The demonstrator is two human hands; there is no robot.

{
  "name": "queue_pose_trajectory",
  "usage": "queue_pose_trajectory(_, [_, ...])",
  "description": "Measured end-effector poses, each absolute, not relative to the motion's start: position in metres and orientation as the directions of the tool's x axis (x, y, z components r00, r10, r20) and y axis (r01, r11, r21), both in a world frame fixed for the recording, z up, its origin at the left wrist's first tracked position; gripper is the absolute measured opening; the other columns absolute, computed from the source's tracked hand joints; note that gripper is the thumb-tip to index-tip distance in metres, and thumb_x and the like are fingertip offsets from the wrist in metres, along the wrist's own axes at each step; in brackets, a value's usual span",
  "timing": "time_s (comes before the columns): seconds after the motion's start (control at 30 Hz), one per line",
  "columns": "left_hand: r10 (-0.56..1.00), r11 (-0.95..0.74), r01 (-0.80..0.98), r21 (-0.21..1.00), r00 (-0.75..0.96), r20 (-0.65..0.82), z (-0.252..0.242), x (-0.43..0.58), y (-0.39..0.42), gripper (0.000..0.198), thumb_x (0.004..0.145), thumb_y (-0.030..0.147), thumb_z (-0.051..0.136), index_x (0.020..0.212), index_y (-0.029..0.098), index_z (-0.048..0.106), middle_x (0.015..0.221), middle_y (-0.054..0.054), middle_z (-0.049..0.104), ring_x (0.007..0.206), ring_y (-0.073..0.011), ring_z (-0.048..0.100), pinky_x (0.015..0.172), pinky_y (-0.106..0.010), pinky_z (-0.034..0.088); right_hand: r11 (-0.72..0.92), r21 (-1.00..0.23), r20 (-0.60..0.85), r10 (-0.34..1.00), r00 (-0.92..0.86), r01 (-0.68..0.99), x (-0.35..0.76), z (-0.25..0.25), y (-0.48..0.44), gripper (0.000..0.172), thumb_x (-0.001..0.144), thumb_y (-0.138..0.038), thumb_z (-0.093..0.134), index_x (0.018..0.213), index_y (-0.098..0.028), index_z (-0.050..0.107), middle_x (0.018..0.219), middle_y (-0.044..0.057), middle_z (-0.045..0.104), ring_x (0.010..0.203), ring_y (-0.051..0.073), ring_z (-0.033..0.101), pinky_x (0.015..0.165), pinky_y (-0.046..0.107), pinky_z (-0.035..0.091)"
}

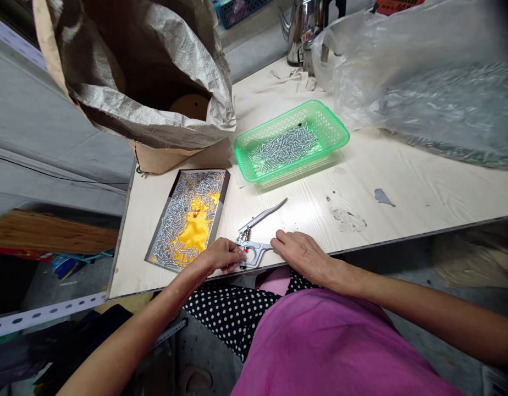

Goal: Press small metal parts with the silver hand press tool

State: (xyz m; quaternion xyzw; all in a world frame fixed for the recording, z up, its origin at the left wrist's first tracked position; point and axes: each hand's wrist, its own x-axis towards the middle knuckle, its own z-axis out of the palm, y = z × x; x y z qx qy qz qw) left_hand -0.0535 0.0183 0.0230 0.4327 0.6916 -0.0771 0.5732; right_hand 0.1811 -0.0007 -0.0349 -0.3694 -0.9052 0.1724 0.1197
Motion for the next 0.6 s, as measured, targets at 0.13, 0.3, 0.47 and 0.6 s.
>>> queue_pose_trajectory(0.13, [0.477,0.617,0.692,0.374,0.049,-0.878,0.024,-0.053,0.018,0.025,0.065,0.036,0.073,0.060,0.016,0.060,0.042,0.006,0.051,0.039,-0.0076,0.043,0.042,-0.019,0.033,0.657,-0.420,0.060,0.709,-0.703,0.627,0.183,-0.030,-0.001,0.012,0.094,-0.010,0.046,0.097,-0.018,0.055,0.095,0.006,0.057,0.074,0.016,0.049,0.064,0.029,0.030])
queue_pose_trajectory(0.3, [0.470,0.686,0.627,0.369,0.006,-0.883,0.023,-0.055,0.012,0.026,0.064,0.037,0.076,0.066,0.015,0.062,0.043,0.006,0.051,0.040,-0.0075,0.044,0.042,-0.019,0.035,0.663,-0.450,0.101,0.704,-0.703,0.599,0.191,-0.024,0.011,0.022,0.091,-0.032,0.060,0.107,-0.018,0.057,0.114,0.012,0.058,0.098,0.024,0.054,0.078,0.035,0.042])
queue_pose_trajectory(0.47, [0.468,0.708,0.603,0.367,-0.012,-0.884,0.022,-0.056,0.009,0.031,0.063,0.041,0.078,0.067,0.015,0.062,0.043,0.006,0.052,0.039,-0.0072,0.044,0.043,-0.019,0.035,0.719,-0.354,0.139,0.673,-0.726,0.598,0.196,-0.021,0.044,0.088,0.070,-0.057,0.076,0.138,-0.012,0.042,0.149,0.025,0.034,0.137,0.041,0.028,0.106,0.057,0.029])
queue_pose_trajectory(0.6, [0.467,0.706,0.602,0.373,0.001,-0.884,0.023,-0.055,0.008,0.035,0.063,0.045,0.078,0.063,0.015,0.060,0.043,0.006,0.052,0.037,-0.0068,0.043,0.043,-0.020,0.036,0.753,-0.313,0.061,0.625,-0.779,0.579,0.190,-0.019,0.060,0.096,0.066,-0.063,0.077,0.139,-0.012,0.042,0.142,0.024,0.045,0.134,0.041,0.035,0.109,0.059,0.024])
